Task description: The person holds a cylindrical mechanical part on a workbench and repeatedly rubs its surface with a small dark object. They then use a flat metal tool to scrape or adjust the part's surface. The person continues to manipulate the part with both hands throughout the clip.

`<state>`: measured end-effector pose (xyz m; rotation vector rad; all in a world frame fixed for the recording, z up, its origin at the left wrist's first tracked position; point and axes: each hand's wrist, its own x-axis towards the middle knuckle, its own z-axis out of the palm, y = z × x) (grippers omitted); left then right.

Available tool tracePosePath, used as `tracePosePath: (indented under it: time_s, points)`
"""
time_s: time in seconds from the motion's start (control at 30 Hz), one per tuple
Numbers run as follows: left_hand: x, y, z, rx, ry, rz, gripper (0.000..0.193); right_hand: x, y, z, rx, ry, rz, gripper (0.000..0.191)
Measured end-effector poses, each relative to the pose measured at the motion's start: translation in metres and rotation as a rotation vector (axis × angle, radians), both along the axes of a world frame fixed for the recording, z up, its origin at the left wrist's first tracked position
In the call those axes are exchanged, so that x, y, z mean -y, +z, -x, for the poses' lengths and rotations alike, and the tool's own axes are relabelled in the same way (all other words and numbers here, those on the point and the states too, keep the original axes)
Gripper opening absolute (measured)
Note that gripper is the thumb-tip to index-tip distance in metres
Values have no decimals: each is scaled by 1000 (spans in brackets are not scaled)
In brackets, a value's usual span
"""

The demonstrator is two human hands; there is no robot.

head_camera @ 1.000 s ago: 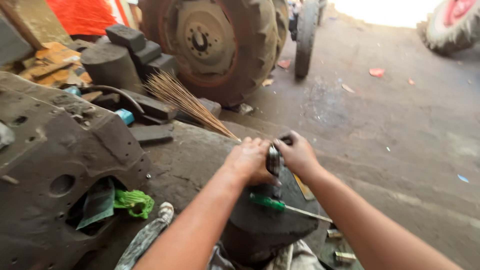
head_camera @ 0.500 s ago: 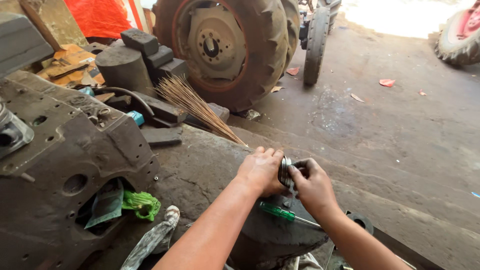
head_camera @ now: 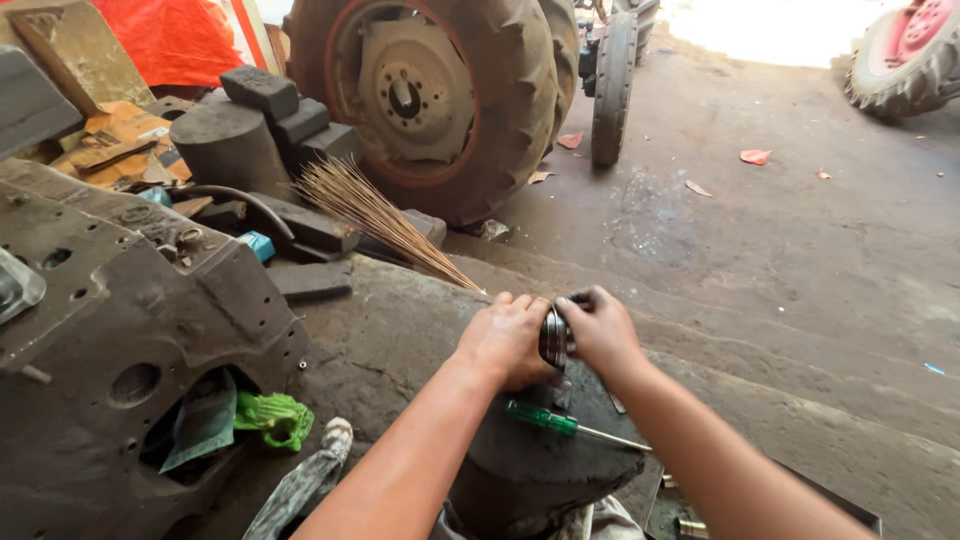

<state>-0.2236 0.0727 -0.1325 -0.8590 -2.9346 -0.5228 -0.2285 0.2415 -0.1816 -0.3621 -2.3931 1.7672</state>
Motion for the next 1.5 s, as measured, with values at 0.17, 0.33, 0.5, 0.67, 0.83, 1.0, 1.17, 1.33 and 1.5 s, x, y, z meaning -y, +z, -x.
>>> tracePosePath:
  time_s: [0.17, 0.33, 0.5, 0.67, 0.83, 1.0, 1.17, 1.33, 1.5]
  points:
    - [-3, -8, 6, -1, 28, -16, 92, -2, 3, -14, -57, 32, -153, 27]
    - [-5, -13, 5, -32, -10, -8, 93, -6, -3, -8, -203, 50, -169, 25]
    - [-1, -16, 0, -83, -22, -43, 92, -2, -13, -11, -140, 27, -84, 24]
    - [1, -20, -4, -92, -41, -21, 76, 0, -13, -31, -251, 40, -75, 25]
    - [-7, -20, 0, -158, -55, -89, 92, -2, 0, -19, -216, -27, -344, 24]
    - [2, -21, -2, -105, 32, -51, 76, 8, 10, -30, -375, 69, -221, 26]
    - [13, -12, -4, -80, 17, -4, 94, 28, 33, -35, -268, 40, -318, 27]
    - [23, -5, -6, -27, 57, 17, 90, 46, 35, -44, -327, -5, -264, 26]
    - [32, -5, -11, -59, 35, 28, 103, 56, 49, -34, -420, 117, -322, 25]
